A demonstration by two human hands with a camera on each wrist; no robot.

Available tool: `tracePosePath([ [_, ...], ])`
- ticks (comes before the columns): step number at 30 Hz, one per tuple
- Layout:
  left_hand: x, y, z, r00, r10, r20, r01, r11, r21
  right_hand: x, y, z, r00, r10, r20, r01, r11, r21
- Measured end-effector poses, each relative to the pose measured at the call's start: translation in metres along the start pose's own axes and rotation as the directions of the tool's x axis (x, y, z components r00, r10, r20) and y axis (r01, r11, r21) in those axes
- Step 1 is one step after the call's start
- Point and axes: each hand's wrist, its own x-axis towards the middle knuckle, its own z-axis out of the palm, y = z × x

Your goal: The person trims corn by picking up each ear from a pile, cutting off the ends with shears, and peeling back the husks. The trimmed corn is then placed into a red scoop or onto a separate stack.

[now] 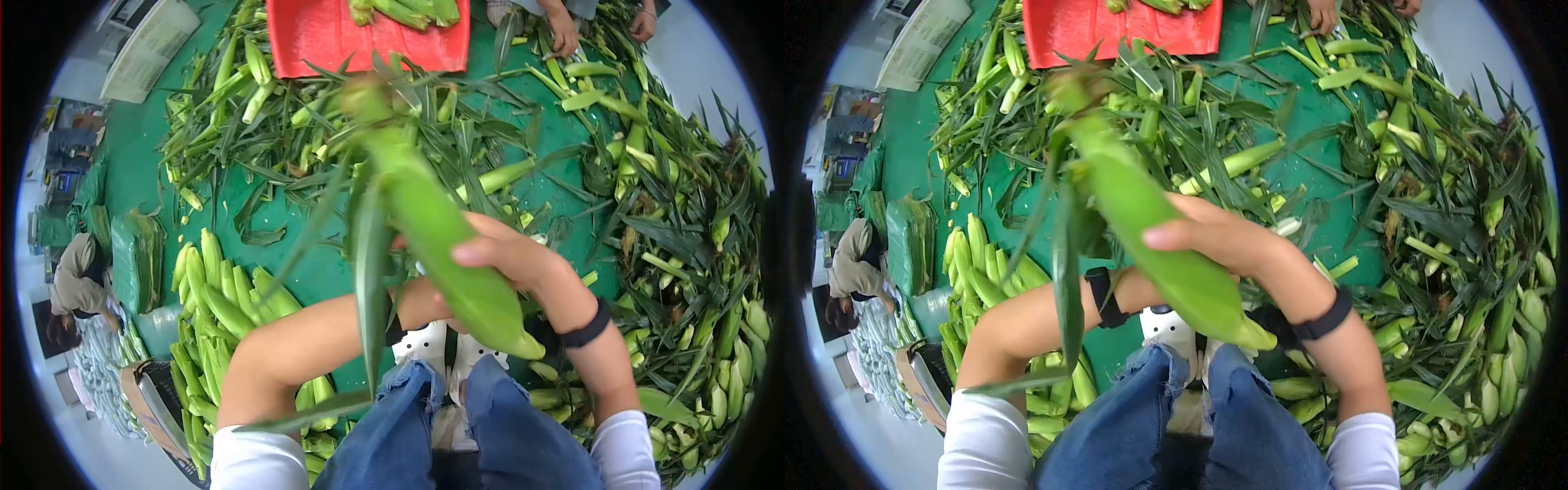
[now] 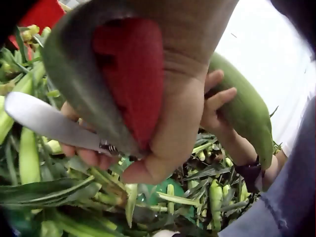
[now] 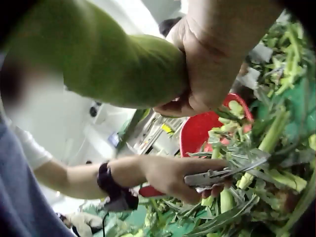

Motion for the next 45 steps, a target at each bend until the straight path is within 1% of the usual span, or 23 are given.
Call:
tracePosePath([
  [2, -0.009, -0.013, 0.012, 0.964, 0.222, -0.146, -0.208, 0.973, 0.105, 0.016, 0.009, 0.002, 0.991, 0.106, 0.077, -0.102, 0.993, -0.063],
  [3, -0.014, -0.014, 0.01, 0.989, 0.08, -0.125, -0.106, 0.971, -0.213, 0.02, 0.009, 0.008, 0.98, 0.173, 0.097, -0.163, 0.982, -0.098],
  [4, -0.02, -0.012, 0.01, 0.993, -0.063, -0.101, 0.003, 0.861, -0.508, 0.022, 0.008, 0.013, 0.964, 0.239, 0.117, -0.223, 0.965, -0.136],
  [6, -0.019, -0.019, 0.011, 0.987, 0.103, -0.12, -0.114, 0.99, -0.088, 0.029, 0.008, 0.015, 0.945, 0.294, 0.14, -0.258, 0.938, -0.231],
  [7, -0.019, -0.023, 0.012, 0.978, 0.183, -0.098, -0.17, 0.976, 0.136, 0.032, 0.008, 0.014, 0.948, 0.283, 0.143, -0.236, 0.93, -0.281],
  [9, -0.017, -0.027, 0.013, 0.951, 0.31, 0.008, -0.264, 0.796, 0.544, 0.031, 0.009, 0.011, 0.981, 0.178, 0.073, -0.143, 0.927, -0.348],
  [10, -0.006, -0.011, 0.018, 0.981, 0.036, 0.19, -0.155, 0.737, 0.658, 0.029, 0.008, 0.009, 0.997, 0.079, 0.0, -0.073, 0.924, -0.375],
  [11, 0.013, 0.021, 0.026, 0.913, -0.26, 0.314, -0.087, 0.628, 0.774, 0.029, 0.004, 0.008, 0.997, -0.027, -0.067, -0.003, 0.912, -0.41],
  [12, 0.023, 0.038, 0.03, 0.758, -0.545, 0.358, -0.066, 0.483, 0.873, 0.025, -0.007, 0.003, 0.973, -0.098, -0.208, 0.006, 0.916, -0.401],
  [14, 0.018, 0.009, 0.009, 0.816, -0.392, 0.425, 0.039, 0.771, 0.635, 0.021, -0.019, -0.036, 0.952, -0.131, -0.278, 0.075, 0.976, -0.202],
  [15, 0.01, 0.013, -0.003, 0.832, -0.395, 0.39, 0.248, 0.893, 0.375, 0.015, -0.032, -0.04, 0.883, -0.254, -0.394, 0.23, 0.967, -0.108],
  [16, 0.002, 0.021, -0.018, 0.846, -0.405, 0.346, 0.409, 0.91, 0.064, 0.007, -0.047, -0.04, 0.751, -0.308, -0.584, 0.351, 0.936, -0.042],
  [17, -0.008, 0.039, -0.026, 0.884, -0.397, 0.245, 0.446, 0.875, -0.189, -0.009, -0.052, -0.071, 0.808, -0.267, -0.525, 0.331, 0.943, 0.031],
  [19, -0.022, 0.035, -0.043, 0.963, -0.266, 0.052, 0.249, 0.794, -0.555, -0.022, -0.054, -0.093, 0.617, -0.317, -0.72, 0.544, 0.834, 0.099],
  [20, -0.025, 0.032, -0.05, 0.981, -0.195, -0.022, 0.129, 0.729, -0.672, -0.028, -0.052, -0.099, 0.579, -0.34, -0.741, 0.602, 0.791, 0.107],
  [21, -0.025, 0.026, -0.058, 0.993, -0.107, -0.041, 0.048, 0.713, -0.699, -0.034, -0.045, -0.106, 0.54, -0.28, -0.794, 0.637, 0.752, 0.169],
  [24, -0.022, 0.018, -0.059, 0.978, -0.127, -0.164, -0.038, 0.669, -0.742, -0.049, -0.013, -0.105, 0.477, -0.172, -0.862, 0.709, 0.655, 0.262],
  [27, -0.022, 0.021, -0.023, 0.952, -0.179, -0.248, -0.042, 0.725, -0.688, -0.057, 0.02, -0.08, 0.226, -0.247, -0.942, 0.732, 0.682, -0.004],
  [28, -0.025, 0.026, -0.008, 0.935, -0.249, -0.254, 0.032, 0.771, -0.637, -0.056, 0.025, -0.066, 0.122, -0.26, -0.958, 0.724, 0.684, -0.093],
  [30, -0.029, 0.027, 0.021, 0.905, -0.338, -0.259, 0.16, 0.834, -0.529, -0.06, 0.035, -0.053, 0.072, -0.334, -0.94, 0.699, 0.689, -0.191],
  [34, -0.021, 0.041, 0.052, 0.862, -0.47, -0.19, 0.292, 0.766, -0.573, -0.06, 0.048, -0.038, -0.023, -0.393, -0.919, 0.697, 0.653, -0.296],
  [40, 0.009, 0.043, 0.048, 0.871, -0.455, -0.186, 0.214, 0.692, -0.69, -0.058, 0.06, -0.03, 0.056, -0.52, -0.852, 0.661, 0.659, -0.359],
  [45, 0.011, 0.028, 0.038, 0.892, -0.386, -0.234, 0.181, 0.78, -0.598, -0.052, 0.054, -0.044, 0.095, -0.459, -0.883, 0.697, 0.664, -0.27],
])
